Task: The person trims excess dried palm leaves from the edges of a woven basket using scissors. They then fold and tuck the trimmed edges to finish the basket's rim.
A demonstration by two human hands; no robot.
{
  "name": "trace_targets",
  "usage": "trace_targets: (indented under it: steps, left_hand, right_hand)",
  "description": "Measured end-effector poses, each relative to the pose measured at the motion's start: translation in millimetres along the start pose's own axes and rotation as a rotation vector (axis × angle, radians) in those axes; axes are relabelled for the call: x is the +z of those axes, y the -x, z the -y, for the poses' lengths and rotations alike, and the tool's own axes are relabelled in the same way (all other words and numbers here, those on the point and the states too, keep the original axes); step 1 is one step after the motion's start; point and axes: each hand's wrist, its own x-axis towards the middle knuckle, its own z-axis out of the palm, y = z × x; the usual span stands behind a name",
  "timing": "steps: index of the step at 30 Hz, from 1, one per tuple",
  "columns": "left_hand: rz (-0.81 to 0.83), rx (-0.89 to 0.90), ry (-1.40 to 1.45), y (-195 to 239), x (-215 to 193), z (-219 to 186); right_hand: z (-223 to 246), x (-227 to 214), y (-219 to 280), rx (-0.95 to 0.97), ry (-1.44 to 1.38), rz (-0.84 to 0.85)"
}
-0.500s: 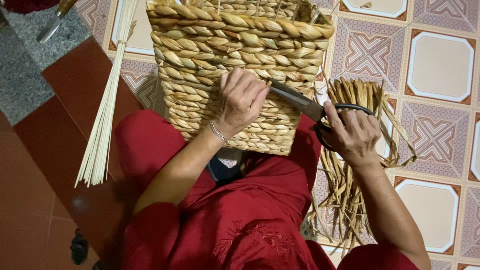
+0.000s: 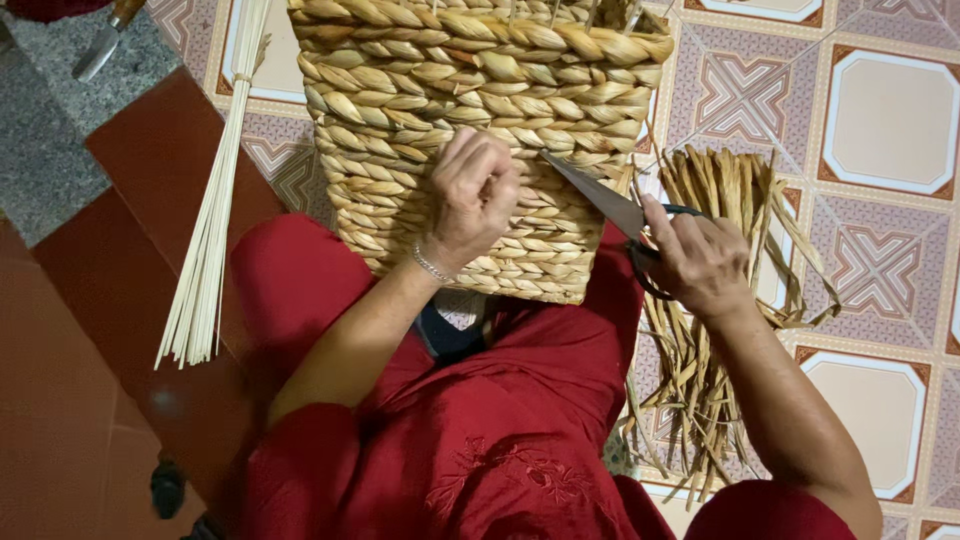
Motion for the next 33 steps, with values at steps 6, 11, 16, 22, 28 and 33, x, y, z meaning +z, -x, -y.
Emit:
trace_targets:
  steps: [6, 11, 16, 22, 28, 33]
  left_hand:
    - [0.101, -0.027, 0.060, 42.1, -39.8, -6.4]
    - [0.253, -0.076, 0.074, 58.2, -22.3, -1.5]
    - [0.267, 0.198, -0.082, 57.7, -3.8, -6.1]
    - [0.283, 0.256, -0.216, 56.0, 9.1, -5.7]
    - [0.285, 0.206, -0.117, 55.6, 6.0, -25.3]
    - [0.285, 0.152, -0.027, 55.2, 4.1, -29.4]
  right_hand:
    - [2.3, -30.4, 36.7, 0.170, -0.101, 0.010]
    - [17.0, -48.8, 52.9, 0.155, -0.098, 0.097]
    - [28.9, -57.7, 55.8, 0.118, -0.074, 0.107]
    - [32.5, -63.3, 42.7, 0.106, -0.044, 0.142]
    - [31.2, -60.3, 36.5, 0.069, -0.006, 0.123]
    - [27.5, -39.5, 44.3, 0.034, -0.015, 0.140]
